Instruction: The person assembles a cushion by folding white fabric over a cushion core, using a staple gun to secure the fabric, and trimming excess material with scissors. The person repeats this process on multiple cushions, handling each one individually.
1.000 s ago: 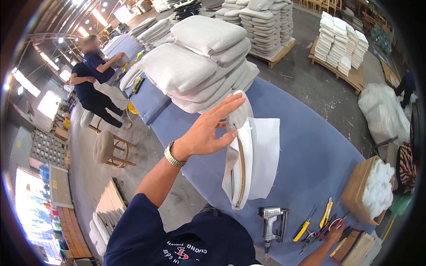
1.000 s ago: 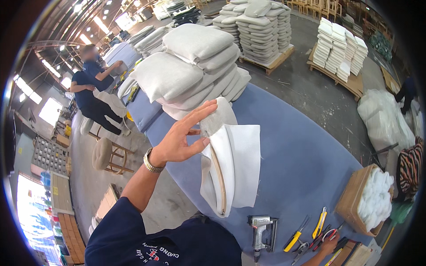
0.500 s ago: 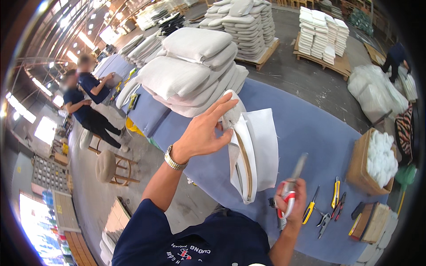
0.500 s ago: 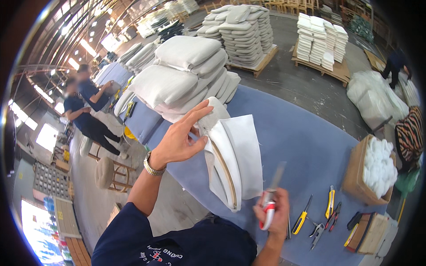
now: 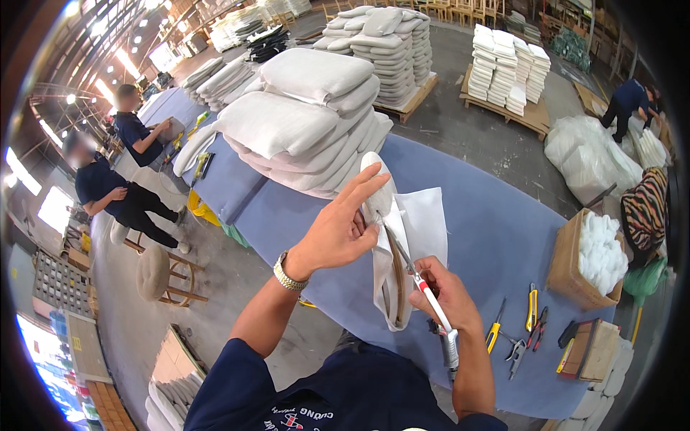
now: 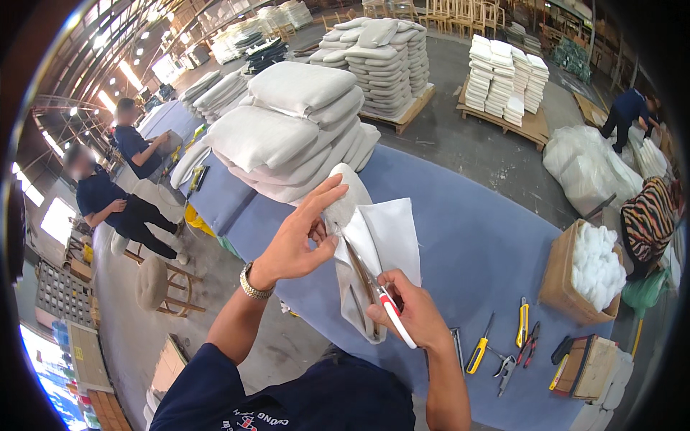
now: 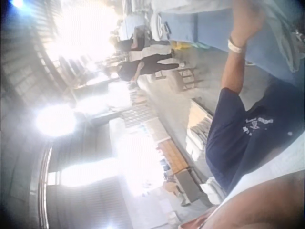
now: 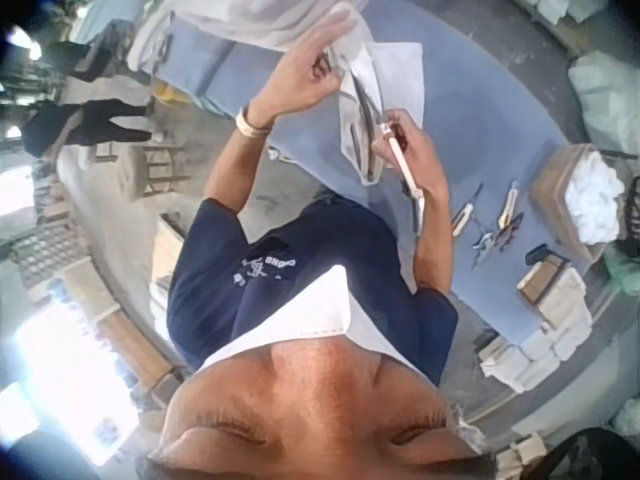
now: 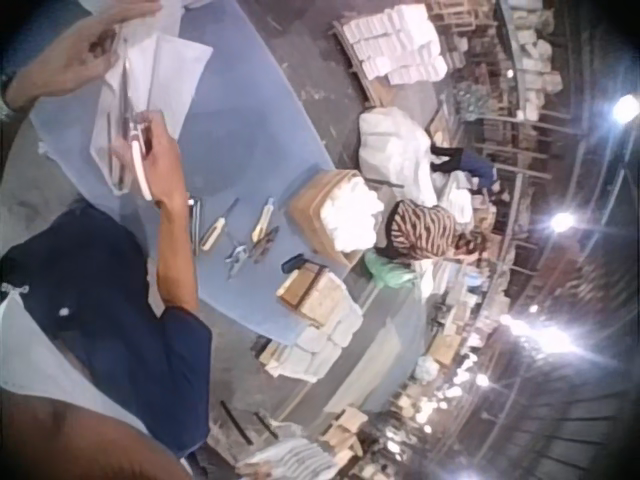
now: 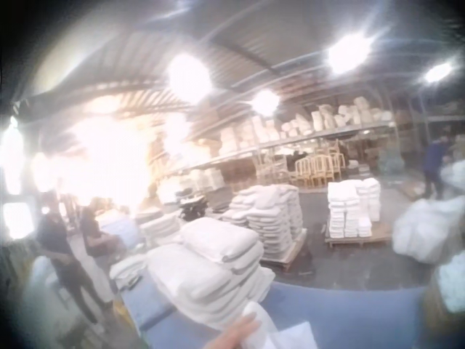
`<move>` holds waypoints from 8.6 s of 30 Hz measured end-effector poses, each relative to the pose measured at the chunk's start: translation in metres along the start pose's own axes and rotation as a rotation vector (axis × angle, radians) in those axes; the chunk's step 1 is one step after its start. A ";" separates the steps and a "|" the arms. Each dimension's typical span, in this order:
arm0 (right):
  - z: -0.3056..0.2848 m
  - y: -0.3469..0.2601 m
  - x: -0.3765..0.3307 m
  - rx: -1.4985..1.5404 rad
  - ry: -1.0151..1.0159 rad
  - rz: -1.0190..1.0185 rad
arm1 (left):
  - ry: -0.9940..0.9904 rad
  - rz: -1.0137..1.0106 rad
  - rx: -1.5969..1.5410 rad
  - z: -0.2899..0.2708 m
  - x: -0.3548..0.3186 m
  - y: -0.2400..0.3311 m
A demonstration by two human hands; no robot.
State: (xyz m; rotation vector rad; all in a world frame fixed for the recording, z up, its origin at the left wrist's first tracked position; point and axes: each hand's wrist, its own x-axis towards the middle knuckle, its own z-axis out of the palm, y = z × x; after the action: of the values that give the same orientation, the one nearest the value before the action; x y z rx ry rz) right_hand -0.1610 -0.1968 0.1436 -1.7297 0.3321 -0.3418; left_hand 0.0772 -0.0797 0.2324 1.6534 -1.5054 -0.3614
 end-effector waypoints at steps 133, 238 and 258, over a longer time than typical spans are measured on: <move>0.022 -0.011 0.008 0.141 -0.154 0.051 | 0.176 0.157 -0.371 -0.009 -0.048 -0.026; 0.002 -0.023 0.014 -0.179 -0.178 -0.057 | 0.142 -0.060 -0.042 -0.019 -0.094 -0.023; -0.002 -0.009 -0.077 0.045 0.438 -0.302 | 0.533 -0.369 -0.663 -0.068 -0.129 -0.153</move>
State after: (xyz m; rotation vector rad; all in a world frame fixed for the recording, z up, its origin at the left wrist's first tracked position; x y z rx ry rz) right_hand -0.2312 -0.1657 0.1491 -1.6519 0.3732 -0.9480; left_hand 0.1976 0.0521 0.1200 1.3255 -0.5867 -0.5031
